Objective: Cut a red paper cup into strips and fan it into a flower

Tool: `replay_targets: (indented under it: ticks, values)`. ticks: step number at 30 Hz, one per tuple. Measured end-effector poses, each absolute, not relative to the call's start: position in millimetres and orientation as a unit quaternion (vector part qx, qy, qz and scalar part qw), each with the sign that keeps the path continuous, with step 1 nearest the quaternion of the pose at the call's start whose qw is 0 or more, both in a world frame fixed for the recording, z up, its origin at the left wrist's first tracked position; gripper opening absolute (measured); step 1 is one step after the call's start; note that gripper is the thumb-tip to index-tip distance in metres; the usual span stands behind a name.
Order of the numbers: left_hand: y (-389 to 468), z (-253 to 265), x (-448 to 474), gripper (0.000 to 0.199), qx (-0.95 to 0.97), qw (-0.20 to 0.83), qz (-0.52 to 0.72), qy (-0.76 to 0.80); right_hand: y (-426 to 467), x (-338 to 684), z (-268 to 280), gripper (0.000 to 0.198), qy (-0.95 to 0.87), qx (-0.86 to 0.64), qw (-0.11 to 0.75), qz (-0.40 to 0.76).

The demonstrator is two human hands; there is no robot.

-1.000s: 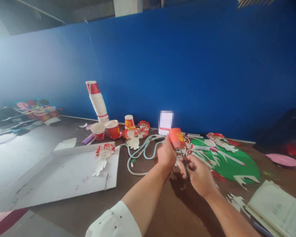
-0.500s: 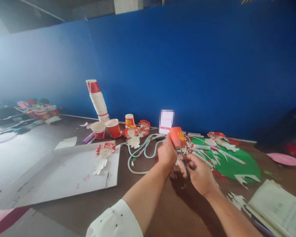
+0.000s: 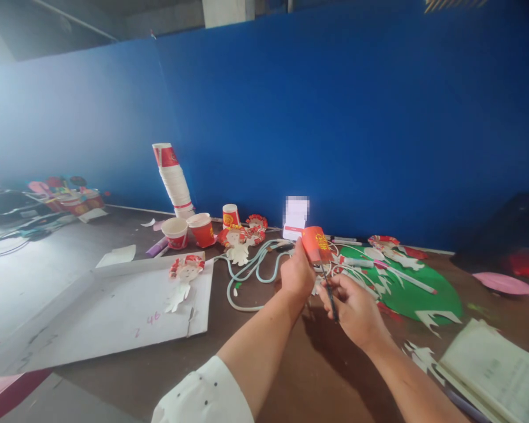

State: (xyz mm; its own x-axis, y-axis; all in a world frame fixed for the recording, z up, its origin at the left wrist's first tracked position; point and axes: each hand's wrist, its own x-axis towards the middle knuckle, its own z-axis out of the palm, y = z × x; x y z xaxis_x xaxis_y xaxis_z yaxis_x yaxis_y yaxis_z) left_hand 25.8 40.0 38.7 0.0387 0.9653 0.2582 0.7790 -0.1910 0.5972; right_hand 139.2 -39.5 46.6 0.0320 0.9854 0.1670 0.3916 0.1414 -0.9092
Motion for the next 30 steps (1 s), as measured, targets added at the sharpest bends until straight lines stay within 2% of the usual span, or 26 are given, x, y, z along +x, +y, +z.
replay_targets:
  ticks: [11,30]
  values:
    - [40.2,39.6,26.6,0.066,0.705,0.137,0.302,0.627,-37.6,143.6,38.8,0.021,-0.643,-0.588,0.421,0.251]
    - [41.5,39.0,26.1,0.072,0.71,0.105,0.276,0.639,-38.1,134.8,48.4,0.027,-0.572,-0.574,0.461,0.362]
